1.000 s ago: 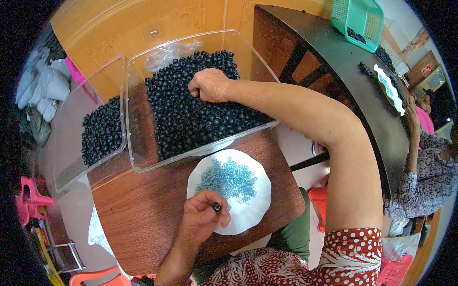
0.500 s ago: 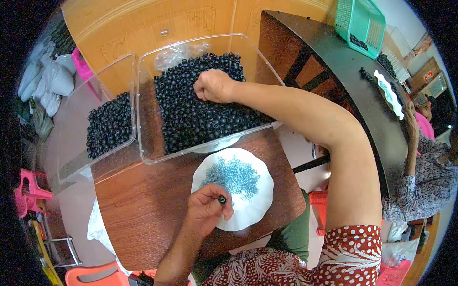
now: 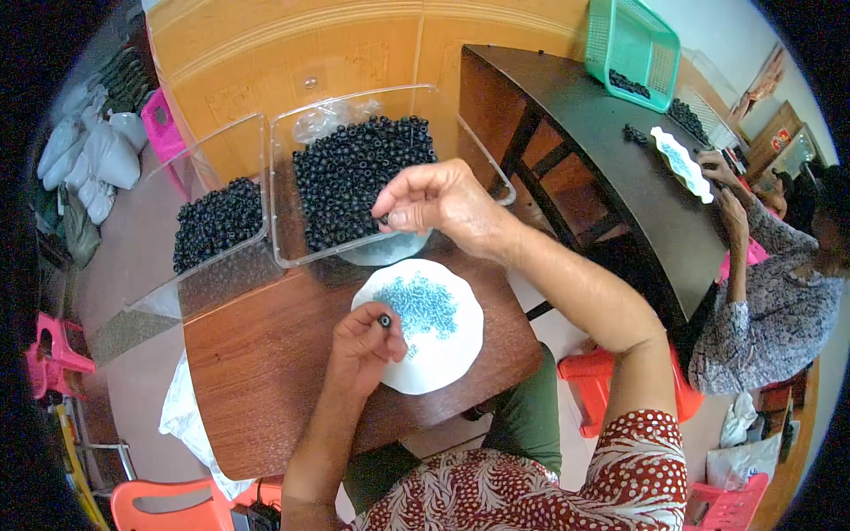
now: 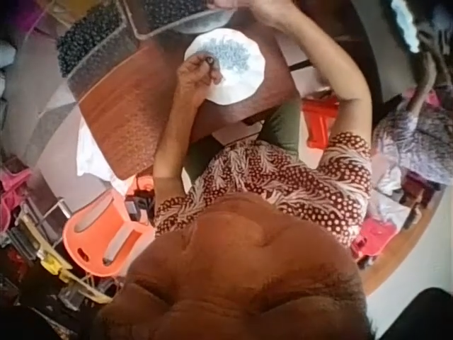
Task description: Sorting small black components or beads from a large storage bin into a small plate and then into a basket.
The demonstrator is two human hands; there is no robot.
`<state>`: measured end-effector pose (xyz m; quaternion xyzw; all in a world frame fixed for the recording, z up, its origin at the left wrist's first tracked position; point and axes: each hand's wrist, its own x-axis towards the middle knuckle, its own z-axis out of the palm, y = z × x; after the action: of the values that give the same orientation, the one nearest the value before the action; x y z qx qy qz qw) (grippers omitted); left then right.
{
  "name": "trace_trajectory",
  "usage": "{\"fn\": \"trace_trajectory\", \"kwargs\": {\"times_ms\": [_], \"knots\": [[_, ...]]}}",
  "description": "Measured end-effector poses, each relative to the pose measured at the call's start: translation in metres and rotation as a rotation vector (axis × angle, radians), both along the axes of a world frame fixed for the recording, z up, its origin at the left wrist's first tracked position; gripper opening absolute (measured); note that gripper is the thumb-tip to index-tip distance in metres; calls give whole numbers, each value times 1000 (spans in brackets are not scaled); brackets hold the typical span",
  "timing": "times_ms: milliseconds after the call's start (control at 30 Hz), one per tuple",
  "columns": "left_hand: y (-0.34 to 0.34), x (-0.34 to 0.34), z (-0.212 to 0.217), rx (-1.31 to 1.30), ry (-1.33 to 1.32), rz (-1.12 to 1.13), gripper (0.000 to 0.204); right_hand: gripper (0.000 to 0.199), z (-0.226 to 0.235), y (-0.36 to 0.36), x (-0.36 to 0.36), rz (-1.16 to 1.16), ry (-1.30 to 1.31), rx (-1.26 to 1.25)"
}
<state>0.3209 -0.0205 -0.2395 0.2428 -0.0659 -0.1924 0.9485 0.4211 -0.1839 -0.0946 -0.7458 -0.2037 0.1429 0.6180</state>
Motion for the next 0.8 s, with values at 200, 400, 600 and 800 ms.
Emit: {"fn": "trace_trajectory", "kwargs": {"times_ms": [200,400,600,800], "knots": [[-1,-2,5,11,-34,32,18,15,-21,-17,-49,2,176,295],[-2,0,1,41,-9,35,16,14,-48,-23,-72,2,218,388],[-4,1,2,16,-30,24,17,13,-63,-22,-84,-22,305,403],[-5,-1,-1,19,-6,9,15,12,-81,-12,-92,-140,92,285]]}}
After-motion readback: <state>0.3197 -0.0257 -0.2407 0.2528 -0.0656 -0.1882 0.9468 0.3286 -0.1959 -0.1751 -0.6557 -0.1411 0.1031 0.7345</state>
